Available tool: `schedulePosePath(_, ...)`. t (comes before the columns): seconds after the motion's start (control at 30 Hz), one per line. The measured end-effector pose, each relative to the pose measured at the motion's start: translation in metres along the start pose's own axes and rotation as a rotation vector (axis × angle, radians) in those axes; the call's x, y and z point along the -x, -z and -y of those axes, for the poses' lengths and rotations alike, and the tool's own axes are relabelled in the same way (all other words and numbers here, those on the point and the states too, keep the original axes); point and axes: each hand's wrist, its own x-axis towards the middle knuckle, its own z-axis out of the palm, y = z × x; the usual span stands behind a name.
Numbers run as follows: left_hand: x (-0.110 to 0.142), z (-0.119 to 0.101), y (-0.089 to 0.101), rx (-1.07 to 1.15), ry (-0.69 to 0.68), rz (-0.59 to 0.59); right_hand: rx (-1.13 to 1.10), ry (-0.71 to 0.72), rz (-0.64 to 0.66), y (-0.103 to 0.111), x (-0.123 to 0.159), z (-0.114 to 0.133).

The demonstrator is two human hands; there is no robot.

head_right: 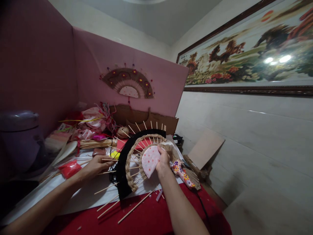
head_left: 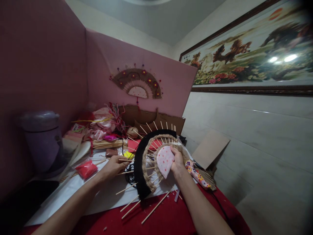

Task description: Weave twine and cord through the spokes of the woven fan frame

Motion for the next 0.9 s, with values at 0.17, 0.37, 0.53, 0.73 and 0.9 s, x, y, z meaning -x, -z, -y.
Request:
schedulePosePath(0.17, -0.003, 0.006, 0.002, -0.071, -0.021, -0.039, -0.018, -0.104, -0.081, -0.004, 0.004, 0.004)
schedulePosePath(0.37, -0.006, 0.010, 0.011, -0.231, -0.047, -0.124, -0.033, -0.128, -0.090, -0.008, 0.010, 0.007)
schedulePosePath(0.53, -0.004, 0.008, 0.013, -0.542, -0.066, -0.199, -0.034, -0.130, -0.105, -0.009, 0.012, 0.008)
schedulePosePath(0.73, 0.009, -0.012, 0.012, -0.856, 0.031, -0.247, -0.035, -0.130, -0.126, -0.011, 0.014, 0.009)
schedulePosePath(0.9, 0.011, -0.014, 0.011, -0.936, 0.063, -0.310, -0.026, -0.091, -0.138, -0.011, 0.014, 0.007)
